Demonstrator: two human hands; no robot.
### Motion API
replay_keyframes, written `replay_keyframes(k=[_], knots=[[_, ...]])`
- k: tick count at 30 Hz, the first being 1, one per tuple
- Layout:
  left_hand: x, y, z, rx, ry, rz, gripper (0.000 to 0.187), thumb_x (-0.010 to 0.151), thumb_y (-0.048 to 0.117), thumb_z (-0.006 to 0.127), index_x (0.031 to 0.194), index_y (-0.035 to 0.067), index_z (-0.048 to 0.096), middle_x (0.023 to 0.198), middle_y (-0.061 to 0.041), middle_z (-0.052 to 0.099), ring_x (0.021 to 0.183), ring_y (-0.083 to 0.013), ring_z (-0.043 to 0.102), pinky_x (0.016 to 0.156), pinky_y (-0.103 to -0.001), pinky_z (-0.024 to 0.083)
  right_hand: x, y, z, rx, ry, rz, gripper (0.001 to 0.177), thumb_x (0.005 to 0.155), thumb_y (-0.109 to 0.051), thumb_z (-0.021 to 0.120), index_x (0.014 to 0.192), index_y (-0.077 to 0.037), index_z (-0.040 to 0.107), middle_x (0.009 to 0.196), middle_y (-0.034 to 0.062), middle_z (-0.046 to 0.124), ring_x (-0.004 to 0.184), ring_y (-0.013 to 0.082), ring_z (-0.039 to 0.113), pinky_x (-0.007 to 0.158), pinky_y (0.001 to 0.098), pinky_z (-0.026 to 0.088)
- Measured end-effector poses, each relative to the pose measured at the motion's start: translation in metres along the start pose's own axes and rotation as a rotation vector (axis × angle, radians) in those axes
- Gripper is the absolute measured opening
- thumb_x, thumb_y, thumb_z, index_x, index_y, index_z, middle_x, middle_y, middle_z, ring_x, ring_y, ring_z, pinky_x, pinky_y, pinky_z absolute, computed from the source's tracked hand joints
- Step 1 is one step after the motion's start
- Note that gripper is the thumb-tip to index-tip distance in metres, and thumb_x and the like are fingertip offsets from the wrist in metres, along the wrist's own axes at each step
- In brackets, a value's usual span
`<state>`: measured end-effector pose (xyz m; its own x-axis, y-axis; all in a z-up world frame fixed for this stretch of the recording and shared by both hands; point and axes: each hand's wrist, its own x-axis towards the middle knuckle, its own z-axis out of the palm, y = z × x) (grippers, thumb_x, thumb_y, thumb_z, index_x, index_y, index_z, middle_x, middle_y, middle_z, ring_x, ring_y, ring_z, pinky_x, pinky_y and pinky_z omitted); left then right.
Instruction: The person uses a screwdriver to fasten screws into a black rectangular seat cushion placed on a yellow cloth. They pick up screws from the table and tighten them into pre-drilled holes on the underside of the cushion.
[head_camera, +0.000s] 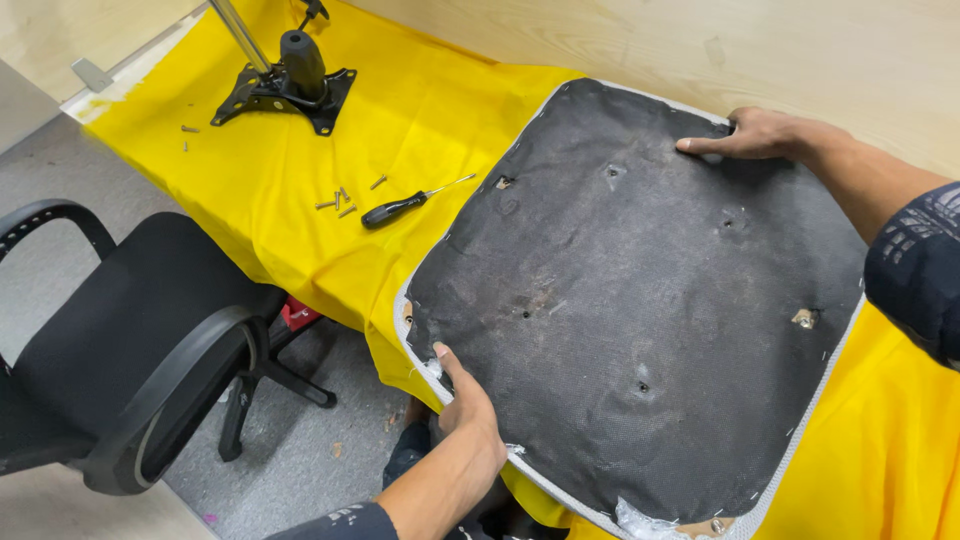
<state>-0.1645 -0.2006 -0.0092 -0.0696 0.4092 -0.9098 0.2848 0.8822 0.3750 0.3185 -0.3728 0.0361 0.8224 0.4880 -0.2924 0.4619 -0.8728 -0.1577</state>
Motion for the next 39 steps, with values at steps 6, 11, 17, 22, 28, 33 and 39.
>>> replay_keyframes(k=[6,11,17,22,28,33,39], knots=[[0.013,0.005,-0.008,0.204,-0.013,0.113,0.119,0.084,0.091,0.038,0.156,-0.004,0.038,0.158,-0.024,0.045,0.142,-0.0392,0.048,0.115,-0.051,0.043,-0.033,-0.009,0.019,-0.009,-0.109,-0.078,0.113,0.065,-0.082,0.066,0.142,0.000,0.058,0.137,0.0289,0.062,0.130,0.0439,0.058,0.108,0.0580,0.048],[0.023,0.007,-0.013,0.172,-0.099,0.190,0.106,0.087,0.081,0.042,0.158,0.002,0.033,0.159,-0.019,0.043,0.143,-0.0364,0.048,0.116,-0.050,0.042,-0.044,-0.002,0.036,-0.022,-0.040,-0.047,0.116,0.068,-0.082,0.066,0.147,0.002,0.052,0.142,0.0319,0.059,0.135,0.0446,0.056,0.113,0.0543,0.047],[0.057,0.039,-0.019,0.344,0.154,0.815,0.073,0.087,0.043,0.075,0.140,0.000,0.048,0.140,-0.022,0.052,0.129,-0.0349,0.054,0.110,-0.044,0.044,-0.080,-0.016,0.111,0.007,0.166,-0.006,0.116,0.080,-0.084,0.056,0.160,-0.005,0.027,0.166,0.0307,0.014,0.153,0.0483,0.011,0.122,0.0587,0.018],[0.090,0.120,-0.030,0.340,-0.072,1.196,0.041,0.088,0.018,0.077,0.123,0.001,0.064,0.128,-0.016,0.064,0.114,-0.0271,0.066,0.097,-0.037,0.051,-0.134,-0.058,0.148,0.048,0.315,0.044,0.097,0.091,-0.074,0.044,0.161,-0.010,0.024,0.169,0.0237,0.012,0.156,0.0449,0.008,0.123,0.0623,0.009],[0.105,0.187,-0.022,0.431,-0.271,1.112,0.026,0.089,0.014,0.073,0.112,0.001,0.070,0.105,-0.009,0.076,0.093,-0.0193,0.075,0.088,-0.032,0.054,-0.181,-0.135,0.175,0.074,0.445,0.205,0.091,0.094,-0.068,0.044,0.160,-0.008,0.024,0.167,0.0248,0.014,0.153,0.0460,0.008,0.120,0.0630,0.009],[0.119,0.229,-0.024,0.430,-0.268,1.191,0.023,0.089,0.014,0.073,0.108,0.000,0.071,0.101,-0.009,0.078,0.090,-0.0196,0.076,0.087,-0.031,0.055,-0.217,-0.211,0.197,0.063,0.576,0.293,0.086,0.098,-0.063,0.040,0.158,-0.003,0.027,0.166,0.0264,0.019,0.154,0.0452,0.012,0.121,0.0638,0.009],[0.161,0.293,-0.028,0.510,-0.280,1.220,0.024,0.090,0.017,0.073,0.108,0.001,0.070,0.102,-0.009,0.078,0.089,-0.0209,0.076,0.086,-0.034,0.056,-0.212,-0.280,0.197,0.031,0.493,0.415,0.090,0.097,-0.064,0.039,0.156,0.003,0.025,0.161,0.0326,0.017,0.152,0.0494,0.007,0.118,0.0648,0.007]])
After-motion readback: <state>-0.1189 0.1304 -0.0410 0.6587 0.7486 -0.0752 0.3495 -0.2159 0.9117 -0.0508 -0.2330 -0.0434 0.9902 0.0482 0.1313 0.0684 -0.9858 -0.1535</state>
